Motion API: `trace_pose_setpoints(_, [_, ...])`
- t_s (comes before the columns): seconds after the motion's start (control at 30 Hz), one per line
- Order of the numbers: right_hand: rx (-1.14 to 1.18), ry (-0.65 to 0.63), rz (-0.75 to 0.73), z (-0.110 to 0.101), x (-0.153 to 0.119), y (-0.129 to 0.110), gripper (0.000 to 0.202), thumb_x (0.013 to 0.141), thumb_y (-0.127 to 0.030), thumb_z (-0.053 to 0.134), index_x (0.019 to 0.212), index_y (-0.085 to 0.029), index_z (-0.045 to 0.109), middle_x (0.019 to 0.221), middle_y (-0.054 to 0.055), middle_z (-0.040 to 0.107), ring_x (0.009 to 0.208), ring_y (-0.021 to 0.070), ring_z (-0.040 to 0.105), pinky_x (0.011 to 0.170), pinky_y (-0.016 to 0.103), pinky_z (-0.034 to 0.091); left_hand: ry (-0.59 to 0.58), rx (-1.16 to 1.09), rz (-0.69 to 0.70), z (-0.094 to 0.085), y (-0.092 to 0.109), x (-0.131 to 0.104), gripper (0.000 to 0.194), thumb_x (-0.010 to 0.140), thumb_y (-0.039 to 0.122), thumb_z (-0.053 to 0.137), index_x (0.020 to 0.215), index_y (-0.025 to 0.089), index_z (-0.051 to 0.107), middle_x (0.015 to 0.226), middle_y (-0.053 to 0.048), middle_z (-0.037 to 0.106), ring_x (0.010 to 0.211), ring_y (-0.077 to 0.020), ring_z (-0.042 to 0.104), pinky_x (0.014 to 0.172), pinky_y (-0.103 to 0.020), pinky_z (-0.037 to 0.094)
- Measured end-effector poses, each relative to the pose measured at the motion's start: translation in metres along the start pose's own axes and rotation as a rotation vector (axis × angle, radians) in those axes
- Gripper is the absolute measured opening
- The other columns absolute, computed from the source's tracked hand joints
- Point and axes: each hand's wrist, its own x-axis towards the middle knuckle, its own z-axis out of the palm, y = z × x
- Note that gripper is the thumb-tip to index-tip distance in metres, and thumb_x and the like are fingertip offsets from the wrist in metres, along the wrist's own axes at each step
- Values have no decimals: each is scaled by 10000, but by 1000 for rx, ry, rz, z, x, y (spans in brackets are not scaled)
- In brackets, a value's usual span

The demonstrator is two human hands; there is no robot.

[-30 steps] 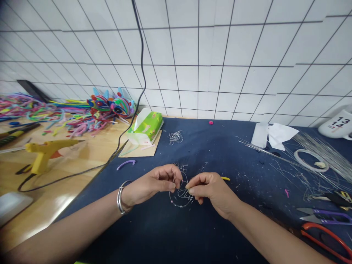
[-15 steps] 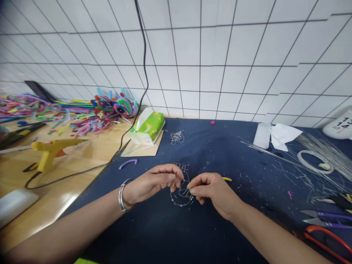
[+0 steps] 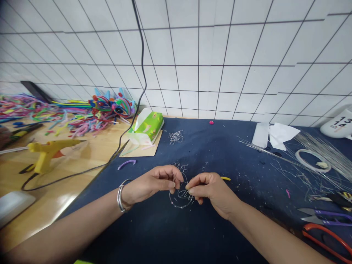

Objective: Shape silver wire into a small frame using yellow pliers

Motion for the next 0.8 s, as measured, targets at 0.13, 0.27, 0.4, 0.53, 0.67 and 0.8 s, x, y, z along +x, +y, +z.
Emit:
trace_pose_setpoints(0.13, [-2, 9, -1, 1, -1, 0, 94, 663, -188, 665, 744, -145, 648, 707, 14, 574, 524, 69, 466, 502, 229, 378, -4, 4, 7, -1, -1, 0, 181, 763, 103, 580, 944, 102, 583, 821, -55, 588, 687, -95, 525, 656, -233, 428])
trace_pose_setpoints(0.27, [-3, 12, 0, 1, -1, -2, 85, 661, -173, 658, 739, -142, 648, 697, 14, 571, 525, 70, 463, 499, 228, 375, 5, -4, 8, 0, -2, 0, 190, 761, 104, 585, 951, 106, 580, 819, -52, 593, 687, -92, 528, 653, -226, 427])
trace_pose_setpoints(0.4, [-6, 3, -7, 1, 0, -2, 84, 665, -184, 661, 736, -142, 648, 707, 16, 572, 532, 73, 465, 503, 231, 377, 8, 4, 8, 0, -1, 0, 188, 761, 105, 586, 949, 109, 579, 811, -50, 597, 677, -91, 530, 650, -225, 426])
trace_pose_setpoints(0.53, [-3, -4, -7, 0, 0, -1, 93, 665, -187, 664, 746, -143, 651, 714, 18, 572, 534, 72, 463, 504, 231, 377, 14, 17, 8, 0, 0, 0, 172, 768, 110, 575, 940, 112, 584, 818, -52, 595, 683, -96, 534, 648, -229, 427])
trace_pose_setpoints(0.67, [1, -2, -1, 0, -1, 0, 91, 666, -188, 661, 745, -144, 653, 715, 18, 571, 533, 71, 460, 504, 231, 378, 14, 31, 1, -1, -1, -1, 156, 780, 128, 566, 933, 110, 587, 820, -54, 592, 687, -98, 534, 653, -233, 426])
trace_pose_setpoints(0.8, [0, 1, -4, 0, 0, 0, 93, 664, -187, 659, 747, -147, 655, 710, 17, 573, 533, 73, 463, 505, 232, 382, 7, 33, 3, -1, -2, 0, 160, 773, 121, 568, 932, 111, 586, 827, -55, 591, 681, -98, 530, 648, -234, 427])
